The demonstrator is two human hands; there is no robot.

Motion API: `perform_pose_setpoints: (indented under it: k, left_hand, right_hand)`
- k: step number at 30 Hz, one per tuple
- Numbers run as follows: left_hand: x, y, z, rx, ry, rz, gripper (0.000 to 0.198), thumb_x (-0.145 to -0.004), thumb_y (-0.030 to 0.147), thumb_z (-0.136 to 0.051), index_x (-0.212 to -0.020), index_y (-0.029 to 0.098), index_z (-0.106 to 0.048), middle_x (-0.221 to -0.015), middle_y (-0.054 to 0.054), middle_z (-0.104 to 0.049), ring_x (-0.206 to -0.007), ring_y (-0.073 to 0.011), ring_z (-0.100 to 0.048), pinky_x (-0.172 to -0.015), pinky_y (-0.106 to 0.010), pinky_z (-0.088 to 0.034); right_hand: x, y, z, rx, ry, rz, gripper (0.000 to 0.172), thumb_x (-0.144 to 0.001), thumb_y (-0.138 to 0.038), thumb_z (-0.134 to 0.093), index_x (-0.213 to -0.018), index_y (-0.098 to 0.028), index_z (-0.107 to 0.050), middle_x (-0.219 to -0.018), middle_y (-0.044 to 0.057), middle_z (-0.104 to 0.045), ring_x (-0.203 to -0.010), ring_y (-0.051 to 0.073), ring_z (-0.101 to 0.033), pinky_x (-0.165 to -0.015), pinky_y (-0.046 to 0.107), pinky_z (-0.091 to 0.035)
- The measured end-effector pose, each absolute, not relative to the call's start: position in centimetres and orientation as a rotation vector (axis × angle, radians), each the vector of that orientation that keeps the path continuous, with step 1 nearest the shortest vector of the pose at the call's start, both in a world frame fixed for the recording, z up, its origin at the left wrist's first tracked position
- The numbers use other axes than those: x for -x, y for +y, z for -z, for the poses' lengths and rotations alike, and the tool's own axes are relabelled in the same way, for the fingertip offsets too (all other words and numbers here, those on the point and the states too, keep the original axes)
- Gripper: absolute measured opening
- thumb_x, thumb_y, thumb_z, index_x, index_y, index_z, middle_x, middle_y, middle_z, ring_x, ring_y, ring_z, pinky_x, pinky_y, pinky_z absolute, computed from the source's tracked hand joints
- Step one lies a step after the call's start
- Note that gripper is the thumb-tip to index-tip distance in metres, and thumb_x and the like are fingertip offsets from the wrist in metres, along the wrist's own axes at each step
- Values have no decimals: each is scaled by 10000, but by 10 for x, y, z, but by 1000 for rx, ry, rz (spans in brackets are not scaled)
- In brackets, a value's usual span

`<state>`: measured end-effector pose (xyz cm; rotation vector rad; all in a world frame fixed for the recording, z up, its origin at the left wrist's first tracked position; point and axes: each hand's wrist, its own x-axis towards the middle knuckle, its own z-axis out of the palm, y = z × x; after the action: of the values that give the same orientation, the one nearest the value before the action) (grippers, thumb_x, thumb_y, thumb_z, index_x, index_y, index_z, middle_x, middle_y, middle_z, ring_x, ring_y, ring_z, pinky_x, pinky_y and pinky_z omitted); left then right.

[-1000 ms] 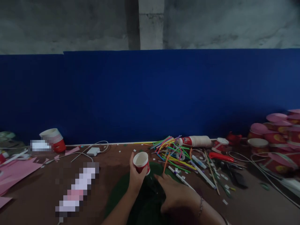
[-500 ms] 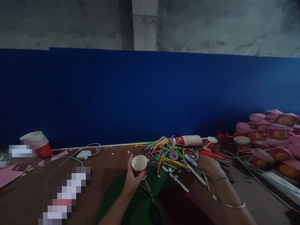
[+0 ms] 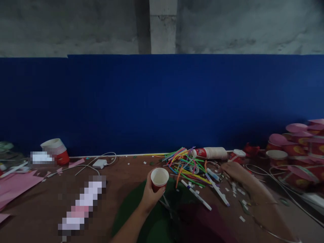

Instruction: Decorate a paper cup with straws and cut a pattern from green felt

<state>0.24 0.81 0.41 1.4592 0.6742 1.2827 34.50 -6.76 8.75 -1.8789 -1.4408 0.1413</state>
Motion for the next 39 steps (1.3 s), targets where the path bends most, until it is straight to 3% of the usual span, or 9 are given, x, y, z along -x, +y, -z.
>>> perform_pose_setpoints:
  k: [3,5,7,9,13,18,21,26,39]
  left_hand:
    - [-1,1,-13,-1386,670,-1236,738,-604,253,-738,-1268,207,-418,-1175,-89,-577,-1090,-264,-529,-975,-372,-374]
    - [0,-3,-18,-1311,652,-1175,708,-601,265,-746,-1243,213,-453,-1148,-77,-600,-1066,-257,-539,-951,-358,-389]
    - [-1,-7,-21,-1209,612,-1130,661,-615,275,-741,-1219,213,-481,-1073,-68,-636,-986,-238,-574,-894,-345,-422]
    - [-2,-7,-22,-1106,573,-1113,599,-633,298,-731,-1182,200,-514,-965,-63,-662,-879,-217,-602,-820,-334,-451]
    - [-3,-5,-23,-1004,573,-1106,536,-628,371,-738,-1095,171,-566,-880,-73,-671,-778,-204,-616,-741,-320,-466]
    - [-3,-6,-27,-1110,729,-1178,572,-530,365,-795,-1020,155,-591,-847,-67,-682,-749,-201,-614,-703,-303,-478]
    - [-4,-9,-28,-1165,793,-1217,604,-526,342,-795,-1063,173,-576,-929,-69,-680,-833,-214,-612,-762,-309,-476]
    - [-3,-8,-24,-1257,789,-1211,585,-572,341,-771,-1092,182,-558,-975,-69,-672,-895,-222,-607,-811,-317,-469]
    - [-3,-6,-19,-1369,771,-1195,576,-604,342,-750,-1109,179,-527,-982,-77,-656,-898,-234,-601,-828,-353,-469]
  right_hand:
    - [-330,-85,-113,1770,-1349,-550,345,-810,-312,-417,-657,-151,-680,-512,63,-636,-397,154,-560,-407,262,-396]
    - [-313,-96,-128,1527,-1196,-774,199,-723,-338,-566,-787,-177,-664,-646,61,-681,-539,189,-626,-485,280,-469]
    - [-293,-101,-139,1325,-1146,-813,272,-657,-355,-677,-872,-197,-624,-753,56,-691,-688,203,-654,-628,303,-511]
    - [-275,-101,-144,1249,-1146,-815,375,-630,-408,-720,-904,-187,-591,-760,63,-680,-706,203,-645,-635,303,-507]
    - [-247,-90,-139,1274,-1276,-648,321,-783,-493,-562,-845,-179,-584,-666,34,-626,-557,134,-536,-494,235,-415]
    - [-208,-89,-128,1166,-1462,-434,353,-917,-399,-342,-851,-201,-627,-662,15,-556,-610,140,-518,-542,245,-404]
    - [-188,-92,-121,1084,-1716,-299,373,-929,-309,-310,-774,-195,-629,-665,24,-553,-623,148,-514,-593,277,-404]
    - [-175,-86,-105,951,-1917,-143,259,-914,-163,-321,-892,-187,-578,-768,42,-581,-728,160,-527,-693,310,-411]
    - [-168,-80,-99,970,-2024,-53,245,-915,-174,-321,-783,-193,-527,-720,42,-538,-686,166,-482,-629,304,-390]
